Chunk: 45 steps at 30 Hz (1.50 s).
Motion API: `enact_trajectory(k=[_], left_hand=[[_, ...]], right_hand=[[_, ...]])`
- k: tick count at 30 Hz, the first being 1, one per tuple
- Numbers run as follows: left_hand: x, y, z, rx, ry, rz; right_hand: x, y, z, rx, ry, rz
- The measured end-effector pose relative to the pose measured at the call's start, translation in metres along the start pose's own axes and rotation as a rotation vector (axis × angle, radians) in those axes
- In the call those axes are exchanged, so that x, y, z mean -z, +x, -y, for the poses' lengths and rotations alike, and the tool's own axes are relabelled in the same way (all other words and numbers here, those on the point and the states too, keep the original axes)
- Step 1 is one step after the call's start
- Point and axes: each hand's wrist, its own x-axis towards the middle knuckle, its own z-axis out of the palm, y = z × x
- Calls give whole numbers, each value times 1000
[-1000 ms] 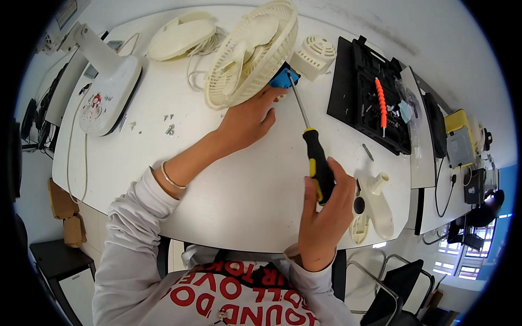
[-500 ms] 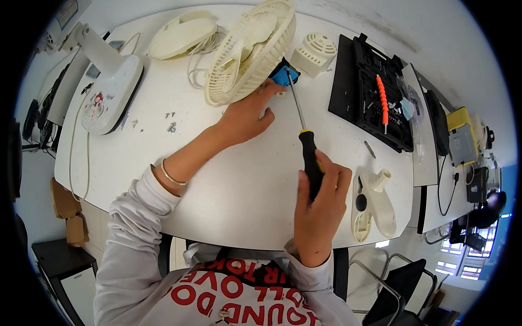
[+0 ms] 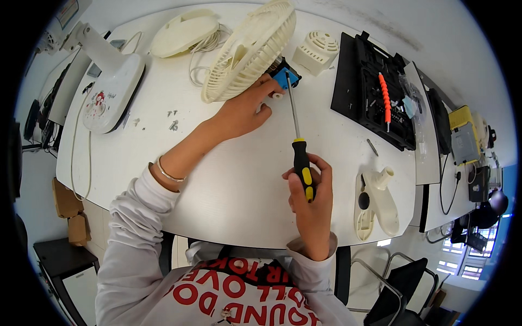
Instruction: The person uses a screwdriver to remove screws from a small white fan motor assembly on a white table. They loosen and remove several screws, then lift the motor housing away from the fan cage.
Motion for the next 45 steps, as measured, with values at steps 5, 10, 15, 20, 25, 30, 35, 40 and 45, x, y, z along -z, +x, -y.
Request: enact_trajectory(k=[5, 10, 15, 20, 25, 30, 35, 40, 45], left_hand=[[2, -1, -1, 25, -47, 36], [5, -1, -1, 16, -74, 0], [8, -2, -2, 104, 6, -98], [7, -5, -3, 78, 116, -167], [6, -7, -7, 151, 90, -185], [7, -6, -9, 134, 71, -215], [6, -6, -7, 90, 134, -225], [6, -6, -8, 138, 107, -207], [6, -7, -8, 133, 73, -212]], right_hand=[[4, 0, 7, -553, 1692, 324], [-11, -7, 16, -720, 2070, 322], [-30, -13, 17, -927, 2158, 181], [-39, -13, 10, -922, 2138, 258], [-39, -11, -1, -812, 2092, 368], [-39, -10, -10, -813, 2050, 367], [-37, -10, -16, -714, 1956, 387], [-32, -8, -17, -665, 1931, 333], [-32, -9, -20, -728, 1854, 290]])
